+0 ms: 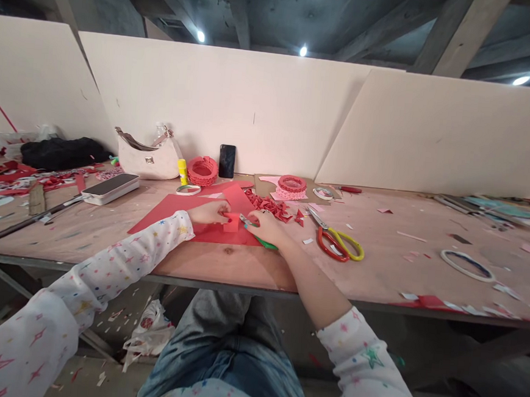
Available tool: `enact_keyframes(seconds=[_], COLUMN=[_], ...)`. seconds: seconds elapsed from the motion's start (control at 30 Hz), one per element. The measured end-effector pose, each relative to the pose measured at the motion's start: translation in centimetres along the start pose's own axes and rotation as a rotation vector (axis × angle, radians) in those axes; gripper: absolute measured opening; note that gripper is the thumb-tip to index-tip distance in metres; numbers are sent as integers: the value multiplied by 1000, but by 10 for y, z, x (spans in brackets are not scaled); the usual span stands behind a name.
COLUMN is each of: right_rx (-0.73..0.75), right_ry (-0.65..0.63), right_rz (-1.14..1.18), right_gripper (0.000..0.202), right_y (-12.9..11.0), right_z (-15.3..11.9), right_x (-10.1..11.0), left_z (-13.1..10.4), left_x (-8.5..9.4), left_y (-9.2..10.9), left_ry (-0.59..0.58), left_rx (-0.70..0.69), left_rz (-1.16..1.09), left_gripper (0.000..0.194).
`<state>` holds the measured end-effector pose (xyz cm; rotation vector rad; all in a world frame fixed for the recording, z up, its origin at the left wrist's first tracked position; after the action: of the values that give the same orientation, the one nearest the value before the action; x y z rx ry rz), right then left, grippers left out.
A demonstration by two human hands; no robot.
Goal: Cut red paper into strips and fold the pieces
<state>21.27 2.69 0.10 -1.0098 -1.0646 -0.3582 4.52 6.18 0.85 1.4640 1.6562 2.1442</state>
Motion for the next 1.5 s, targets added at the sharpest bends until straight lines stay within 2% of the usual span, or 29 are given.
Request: enact_keyframes(seconds=[0.13, 0.27, 0.37, 0.47, 0.57, 0.7, 0.77, 0.87, 0.97, 1.1, 1.23, 1.5], right_rx=[57, 86, 107, 155, 170, 169, 164, 140, 131, 136, 160, 152], right_ry=[-9, 82, 115, 120, 131, 191, 215, 243, 249, 260, 241, 207], right_rz=[118, 258, 328, 319, 314, 324, 349, 409, 501, 599, 688, 746], right_gripper=[26, 36, 52, 58, 53, 25, 16, 15, 17, 28, 34, 25], right_y=[-12, -14, -15, -19, -20, -18, -18, -18, -17, -14, -12, -10], right_z=[-1, -3, -5, -6, -6, -5, -4, -5, -4, -3, -1, 1], right_x=[3, 8, 10, 11, 13, 18, 21, 24, 24, 21, 17, 14], left_z=[-7, -8, -5, -1, 0, -3, -4, -5, -3, 0, 1, -2], left_x=[-9, -19, -18, -16, -15, -15, -16, -20, -27, -33, -39, -44], left_y=[19, 29, 22, 14, 12, 16, 19, 23, 24, 24, 26, 35], left_ry=[36, -18, 38, 64, 55, 72, 62, 1, -80, -119, -149, -217], left_rx=[23, -13, 0, -54, -77, -55, -54, -50, -71, -102, -118, -252], left_rz=[-172, -308, -408, -506, -572, -611, -574, -444, -303, -154, -75, 49], left_gripper=[48, 31, 24, 25, 27, 25, 27, 30, 30, 31, 32, 28])
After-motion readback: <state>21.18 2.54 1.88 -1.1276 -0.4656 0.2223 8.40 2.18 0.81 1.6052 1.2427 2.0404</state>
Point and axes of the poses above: each hand's wrist, its own z-axis towards the middle knuckle, its own x-axis out of the back of the hand, y = z × x, the point moved 5 cm from there along z, towards the middle knuckle, and after that the axes turned 15 degrees about -y, right-handed, at the moved point
